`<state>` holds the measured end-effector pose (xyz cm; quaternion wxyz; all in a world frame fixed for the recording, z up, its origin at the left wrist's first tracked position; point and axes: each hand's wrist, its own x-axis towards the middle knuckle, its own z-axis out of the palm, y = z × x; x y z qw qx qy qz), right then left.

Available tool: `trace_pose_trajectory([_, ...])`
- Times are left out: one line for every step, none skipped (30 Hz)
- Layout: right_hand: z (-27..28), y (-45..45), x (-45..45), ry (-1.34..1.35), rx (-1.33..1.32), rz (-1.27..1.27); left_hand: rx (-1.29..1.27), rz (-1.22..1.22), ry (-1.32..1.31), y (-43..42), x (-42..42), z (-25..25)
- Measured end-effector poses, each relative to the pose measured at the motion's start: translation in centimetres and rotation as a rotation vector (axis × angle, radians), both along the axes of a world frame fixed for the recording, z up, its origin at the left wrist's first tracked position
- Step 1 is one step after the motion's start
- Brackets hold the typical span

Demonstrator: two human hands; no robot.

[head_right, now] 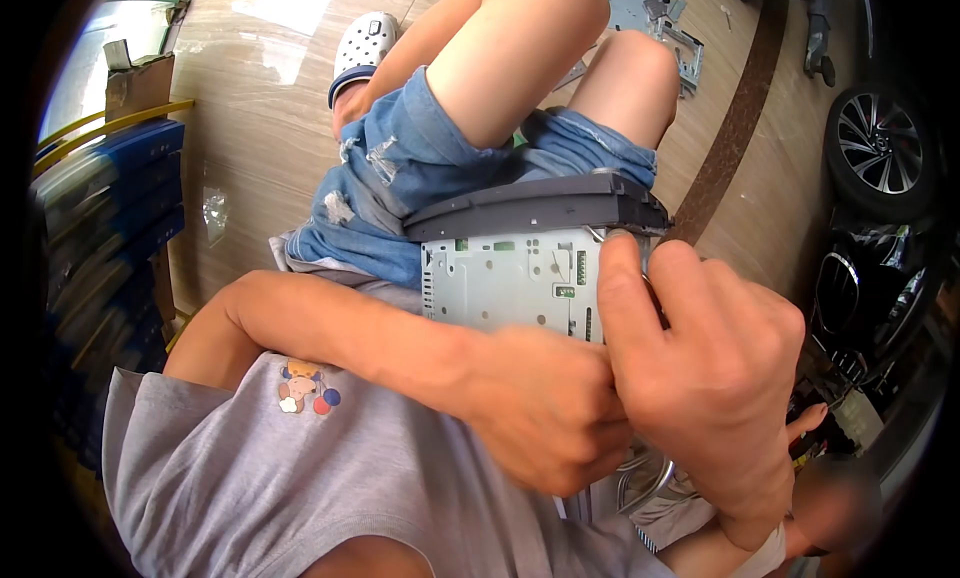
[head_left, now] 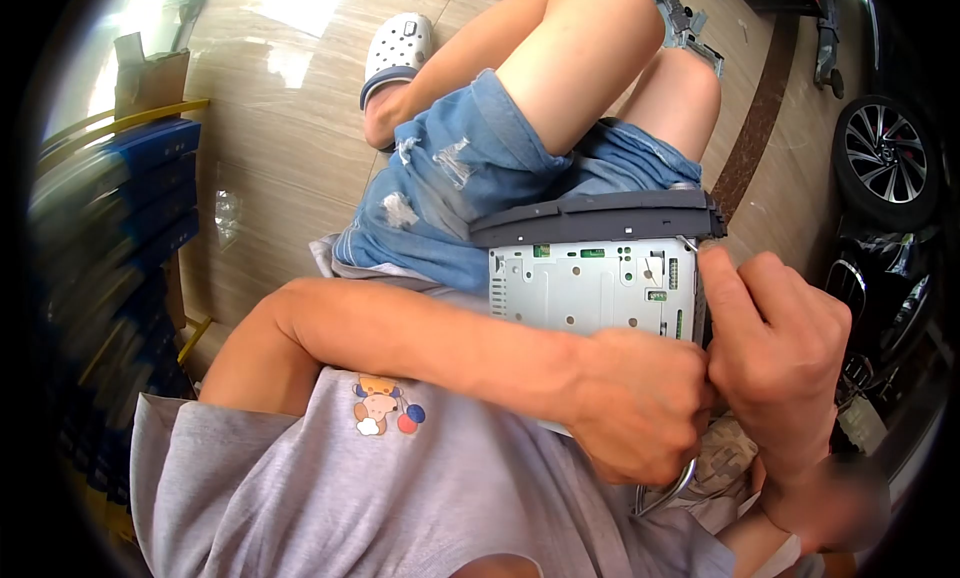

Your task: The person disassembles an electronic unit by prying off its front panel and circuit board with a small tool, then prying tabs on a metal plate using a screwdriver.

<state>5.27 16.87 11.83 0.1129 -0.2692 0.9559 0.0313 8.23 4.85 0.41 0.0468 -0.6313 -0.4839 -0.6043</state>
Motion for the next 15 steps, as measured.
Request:
trace_pose_trajectory([-0.1, -0.1, 0.0, 0.007, 0.011, 0.018, -0.012, -0.003, 0.016, -0.1, 0.0, 0.0])
trace_pose_trajectory([-0.2, -0.1, -0.1, 0.006, 0.001, 0.023, -0.021, -0.007, 0.028, -0.2, 0.0, 0.1])
trace_pose_trajectory([-0.3, -0.1, -0.3, 0.007, -0.008, 0.028, -0.022, -0.011, 0.027, -0.3, 0.0, 0.1])
trace_pose_trajectory([-0.4, -0.1, -0.5, 0.010, -0.016, 0.035, -0.022, -0.014, 0.030, -0.3, 0.0, 0.1])
trace_pose_trajectory([-0.5, -0.1, -0.8, 0.006, -0.027, 0.046, -0.023, -0.015, 0.031, -0.2, -0.1, 0.1])
trace_pose_trajectory([-0.8, -0.1, -1.0, 0.000, -0.040, 0.060, -0.012, -0.020, 0.010, -0.2, -0.1, -0.1])
trace_pose_trajectory([-1.0, -0.2, -1.2, -0.007, -0.056, 0.073, -0.004, -0.025, -0.012, -0.1, 0.0, -0.2])
trace_pose_trajectory([-1.0, -0.2, -1.3, -0.010, -0.035, 0.087, 0.003, -0.033, -0.036, -0.1, 0.1, -0.2])
trace_pose_trajectory([-1.1, -0.2, -1.5, -0.011, -0.013, 0.102, 0.007, -0.046, -0.031, 0.0, 0.2, -0.2])
trace_pose_trajectory([-1.1, -0.1, -1.9, -0.007, 0.009, 0.121, 0.010, -0.056, -0.021, 0.0, 0.2, -0.1])
trace_pose_trajectory([-1.1, 0.0, -2.5, -0.028, -0.004, 0.138, 0.013, -0.065, -0.009, 0.0, 0.1, -0.2])
trace_pose_trajectory([-0.9, 0.0, -2.9, -0.055, -0.017, 0.152, 0.007, -0.046, -0.002, -0.1, 0.0, -0.3])
trace_pose_trajectory([-0.8, 0.0, -3.0, -0.088, -0.030, 0.162, 0.002, -0.031, -0.002, -0.3, 0.0, -0.2])
trace_pose_trajectory([-0.9, -0.1, -2.9, -0.071, -0.030, 0.160, -0.002, -0.017, 0.005, -0.4, 0.0, -0.1])
trace_pose_trajectory([-1.3, -0.1, -2.9, -0.048, -0.031, 0.161, -0.011, -0.039, 0.009, -0.4, -0.2, -0.2])
